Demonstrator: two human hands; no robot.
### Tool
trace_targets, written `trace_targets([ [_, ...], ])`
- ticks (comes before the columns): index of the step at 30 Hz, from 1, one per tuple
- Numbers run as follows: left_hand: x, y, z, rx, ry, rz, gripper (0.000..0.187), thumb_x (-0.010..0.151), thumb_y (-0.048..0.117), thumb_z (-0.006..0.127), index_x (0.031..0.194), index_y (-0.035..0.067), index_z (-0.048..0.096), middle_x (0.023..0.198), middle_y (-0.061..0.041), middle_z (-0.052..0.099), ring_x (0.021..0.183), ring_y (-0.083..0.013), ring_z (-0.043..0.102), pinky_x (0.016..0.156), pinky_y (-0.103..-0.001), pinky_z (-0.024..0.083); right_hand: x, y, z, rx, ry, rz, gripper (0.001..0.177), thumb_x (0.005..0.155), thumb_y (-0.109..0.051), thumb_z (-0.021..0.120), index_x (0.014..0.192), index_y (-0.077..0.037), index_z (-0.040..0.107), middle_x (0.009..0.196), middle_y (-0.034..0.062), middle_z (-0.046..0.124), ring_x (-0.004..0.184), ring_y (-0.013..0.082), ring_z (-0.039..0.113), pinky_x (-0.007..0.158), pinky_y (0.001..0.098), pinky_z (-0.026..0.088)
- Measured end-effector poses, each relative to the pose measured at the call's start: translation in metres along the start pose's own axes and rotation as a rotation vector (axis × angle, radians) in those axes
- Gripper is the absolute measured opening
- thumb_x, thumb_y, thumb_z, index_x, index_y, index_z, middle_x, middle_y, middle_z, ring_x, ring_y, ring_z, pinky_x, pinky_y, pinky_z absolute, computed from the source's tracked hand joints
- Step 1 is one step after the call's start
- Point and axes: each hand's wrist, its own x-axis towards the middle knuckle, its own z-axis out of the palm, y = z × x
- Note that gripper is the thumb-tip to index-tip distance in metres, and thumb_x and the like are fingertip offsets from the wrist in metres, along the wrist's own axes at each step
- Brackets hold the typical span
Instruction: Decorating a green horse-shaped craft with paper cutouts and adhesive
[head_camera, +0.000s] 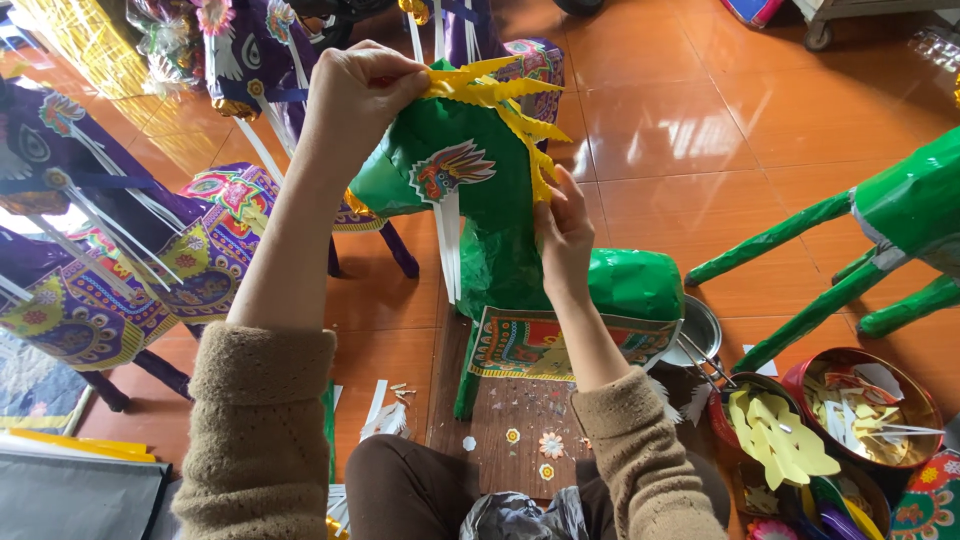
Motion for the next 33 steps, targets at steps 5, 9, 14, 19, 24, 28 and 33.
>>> trace_targets([
  [5, 0.000, -0.004, 0.000, 0.008, 0.014, 0.013, 0.005, 0.089, 0.005, 0.078, 0.093, 0.006, 0.076, 0.089, -0.004, 0.065, 0.079, -0.0098, 0.062, 0.071, -0.018, 0.055, -0.005, 0.008, -0.001, 0.040, 0.034, 0.003, 0.043, 0.098, -0.012, 0.059, 0.139, -0.011, 0.047, 0.126, 0.0156, 0.065, 0.117, 0.0219, 0.063, 0.096, 0.0332, 0.057],
  [9, 0.000, -0.008, 0.002, 0.026, 0.032, 0.050, 0.005, 0.088, 0.006, 0.078, 0.093, 0.008, 0.077, 0.088, -0.004, 0.067, 0.081, -0.0106, 0.062, 0.072, -0.020, 0.054, -0.011, 0.011, -0.002, 0.062, 0.035, 0.006, 0.039, 0.098, -0.015, 0.059, 0.137, -0.012, 0.050, 0.124, 0.0143, 0.066, 0.118, 0.0204, 0.063, 0.100, 0.0334, 0.055],
  [14, -0.001, -0.009, 0.004, 0.042, 0.063, 0.065, 0.006, 0.087, 0.006, 0.077, 0.092, 0.010, 0.076, 0.089, -0.002, 0.069, 0.080, -0.0090, 0.063, 0.070, -0.019, 0.052, -0.018, 0.018, -0.004, 0.089, 0.076, 0.044, 0.041, 0.097, -0.012, 0.059, 0.136, -0.005, 0.050, 0.130, 0.0128, 0.062, 0.122, 0.0192, 0.059, 0.106, 0.0305, 0.050],
  [19, -0.005, 0.004, 0.004, 0.042, 0.061, 0.007, 0.019, 0.089, 0.006, 0.073, 0.107, 0.012, 0.070, 0.084, 0.001, 0.068, 0.073, -0.0048, 0.058, 0.069, -0.018, 0.052, -0.023, 0.013, -0.008, 0.093, 0.102, 0.141, 0.042, 0.096, -0.002, 0.056, 0.137, -0.008, 0.048, 0.125, 0.0130, 0.066, 0.111, 0.0200, 0.065, 0.092, 0.0280, 0.058],
  [24, -0.006, -0.001, 0.004, 0.082, 0.085, 0.082, 0.019, 0.088, 0.006, 0.071, 0.107, 0.010, 0.070, 0.090, -0.003, 0.067, 0.081, -0.0092, 0.063, 0.076, -0.021, 0.055, -0.011, 0.030, -0.025, 0.106, 0.103, 0.181, 0.018, 0.093, -0.014, 0.065, 0.109, -0.010, 0.056, 0.099, 0.0070, 0.061, 0.087, 0.0120, 0.062, 0.075, 0.0202, 0.056],
  [28, -0.007, 0.005, 0.004, 0.095, 0.091, 0.067, 0.017, 0.088, 0.007, 0.071, 0.104, 0.010, 0.070, 0.091, -0.001, 0.070, 0.080, -0.0088, 0.065, 0.073, -0.021, 0.055, -0.003, 0.036, -0.029, 0.116, 0.066, 0.181, 0.012, 0.093, -0.018, 0.067, 0.099, -0.011, 0.060, 0.085, 0.0008, 0.061, 0.068, 0.0048, 0.055, 0.059, 0.0148, 0.048],
  [33, -0.007, 0.004, 0.005, 0.077, 0.085, 0.089, 0.014, 0.088, 0.005, 0.069, 0.101, 0.009, 0.071, 0.093, -0.001, 0.072, 0.082, -0.0092, 0.066, 0.072, -0.020, 0.054, -0.004, 0.036, -0.031, 0.142, 0.055, 0.233, 0.014, 0.096, -0.017, 0.062, 0.106, -0.007, 0.061, 0.092, 0.0047, 0.065, 0.074, 0.0077, 0.059, 0.064, 0.0171, 0.053],
])
